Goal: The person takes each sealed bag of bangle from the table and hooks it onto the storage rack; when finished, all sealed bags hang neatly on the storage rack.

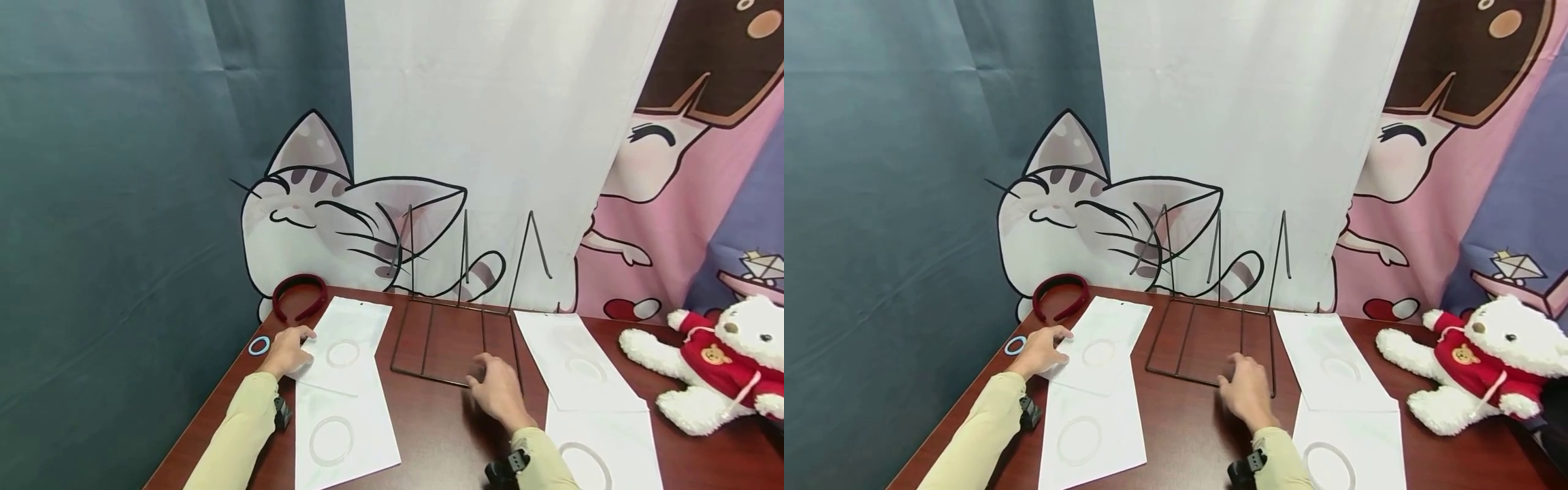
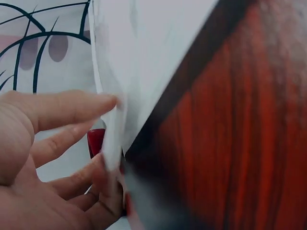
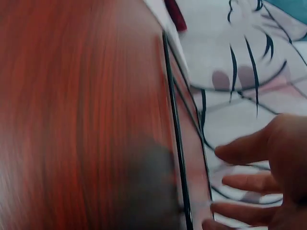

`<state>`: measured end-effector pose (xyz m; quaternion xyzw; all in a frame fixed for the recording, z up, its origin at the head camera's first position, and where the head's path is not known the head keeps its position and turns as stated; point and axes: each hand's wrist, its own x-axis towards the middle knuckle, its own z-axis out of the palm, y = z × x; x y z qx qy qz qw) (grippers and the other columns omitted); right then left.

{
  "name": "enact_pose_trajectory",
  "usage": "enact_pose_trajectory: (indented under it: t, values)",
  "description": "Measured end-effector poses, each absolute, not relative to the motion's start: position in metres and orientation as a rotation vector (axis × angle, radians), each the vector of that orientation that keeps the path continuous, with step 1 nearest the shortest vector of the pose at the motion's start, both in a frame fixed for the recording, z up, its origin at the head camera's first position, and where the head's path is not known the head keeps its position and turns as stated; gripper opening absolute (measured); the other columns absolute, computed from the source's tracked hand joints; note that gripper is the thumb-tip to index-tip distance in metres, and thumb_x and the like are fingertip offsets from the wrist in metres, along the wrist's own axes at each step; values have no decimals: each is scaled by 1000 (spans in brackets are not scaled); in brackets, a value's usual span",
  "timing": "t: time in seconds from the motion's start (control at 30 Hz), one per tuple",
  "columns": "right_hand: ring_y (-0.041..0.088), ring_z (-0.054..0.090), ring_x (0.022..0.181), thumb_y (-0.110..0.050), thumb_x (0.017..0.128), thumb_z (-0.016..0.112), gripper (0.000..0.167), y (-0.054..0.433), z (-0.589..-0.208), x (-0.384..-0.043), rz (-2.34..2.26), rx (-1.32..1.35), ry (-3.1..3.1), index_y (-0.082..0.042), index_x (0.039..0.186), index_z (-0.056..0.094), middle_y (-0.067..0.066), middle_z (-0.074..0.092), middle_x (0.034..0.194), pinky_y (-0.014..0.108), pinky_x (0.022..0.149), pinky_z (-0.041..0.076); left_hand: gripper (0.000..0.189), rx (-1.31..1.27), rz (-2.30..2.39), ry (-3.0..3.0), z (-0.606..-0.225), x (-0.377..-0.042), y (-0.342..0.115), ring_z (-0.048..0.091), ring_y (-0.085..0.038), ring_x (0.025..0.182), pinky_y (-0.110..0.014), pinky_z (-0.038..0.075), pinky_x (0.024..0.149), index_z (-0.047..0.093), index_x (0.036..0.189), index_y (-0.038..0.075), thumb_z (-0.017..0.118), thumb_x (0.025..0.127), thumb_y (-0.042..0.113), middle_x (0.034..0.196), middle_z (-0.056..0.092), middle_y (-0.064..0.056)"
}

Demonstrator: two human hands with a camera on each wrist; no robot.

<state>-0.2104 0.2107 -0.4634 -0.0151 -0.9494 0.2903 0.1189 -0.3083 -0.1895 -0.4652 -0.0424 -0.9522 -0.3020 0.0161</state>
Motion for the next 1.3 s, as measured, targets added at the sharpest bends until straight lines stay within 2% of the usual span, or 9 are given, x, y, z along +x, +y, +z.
enact_pose_trajectory:
  t: [0.23, 0.47, 0.6, 0.7, 0.77, 0.87, 1.03, 1.17, 1.3]
  values:
    - [57, 50, 116, -14, 85, 82, 53, 234, -466, -210, 763, -286, -2809, 13, 126, 64, 40, 57, 125, 63, 95, 45, 40, -47, -1098, -2884, -467, -308, -197, 63, -34, 98, -45, 54, 83, 76, 112, 1, 62, 78, -16, 111, 72, -24]
    - [57, 52, 110, -18, 80, 87, 62, 243, -470, -212, 714, -348, -2849, 15, 126, 62, 39, 58, 120, 61, 93, 46, 50, -61, -1347, -2879, -465, -308, -201, 59, -32, 105, -35, 50, 80, 75, 125, 1, 54, 84, -20, 136, 62, -31]
    - [55, 54, 107, -19, 78, 87, 63, 245, -470, -213, 687, -349, -2863, 18, 123, 63, 39, 59, 116, 61, 91, 47, 55, -95, -1445, -2861, -466, -306, -205, 50, -22, 71, -29, 42, 62, 72, 131, 0, 50, 85, -19, 140, 59, -31]
    - [54, 55, 106, -20, 78, 88, 61, 247, -470, -214, 668, -343, -2878, 19, 118, 64, 39, 61, 114, 60, 91, 47, 56, -130, -1498, -2829, -466, -302, -207, 34, -18, 64, -28, 33, 57, 71, 133, 0, 49, 85, -20, 108, 64, -24]
    - [54, 55, 105, -21, 77, 88, 58, 248, -469, -214, 659, -337, -2887, 19, 113, 66, 39, 61, 113, 60, 91, 48, 55, -170, -1508, -2799, -464, -300, -207, 37, -18, 68, -28, 33, 59, 72, 132, -1, 50, 84, -20, 85, 55, -14]
    - [53, 56, 104, -22, 77, 89, 52, 251, -469, -214, 671, -328, -2896, 15, 108, 70, 37, 61, 112, 61, 90, 49, 55, -183, -1538, -2761, -461, -298, -208, 37, -18, 74, -27, 32, 61, 73, 130, 1, 51, 85, -19, 74, 41, -3]
    - [54, 55, 108, -23, 77, 90, 50, 254, -471, -214, 723, -318, -2890, 10, 111, 72, 36, 59, 117, 61, 91, 48, 51, -239, -1600, -2698, -457, -294, -210, 46, -20, 84, -25, 40, 68, 73, 133, 6, 55, 90, -15, 105, 68, -16]
    - [53, 55, 109, -22, 78, 89, 50, 254, -471, -214, 740, -329, -2887, 9, 114, 72, 36, 59, 119, 60, 91, 48, 46, -320, -1656, -2644, -454, -289, -213, 56, -20, 104, -22, 48, 82, 72, 137, 9, 60, 96, -9, 144, 65, -18]
    - [54, 55, 110, -22, 77, 89, 52, 254, -471, -214, 749, -335, -2885, 8, 115, 71, 36, 58, 121, 60, 92, 48, 41, -402, -1695, -2579, -454, -284, -217, 57, -8, 123, -16, 47, 95, 72, 137, 10, 66, 98, -3, 144, 67, -10]
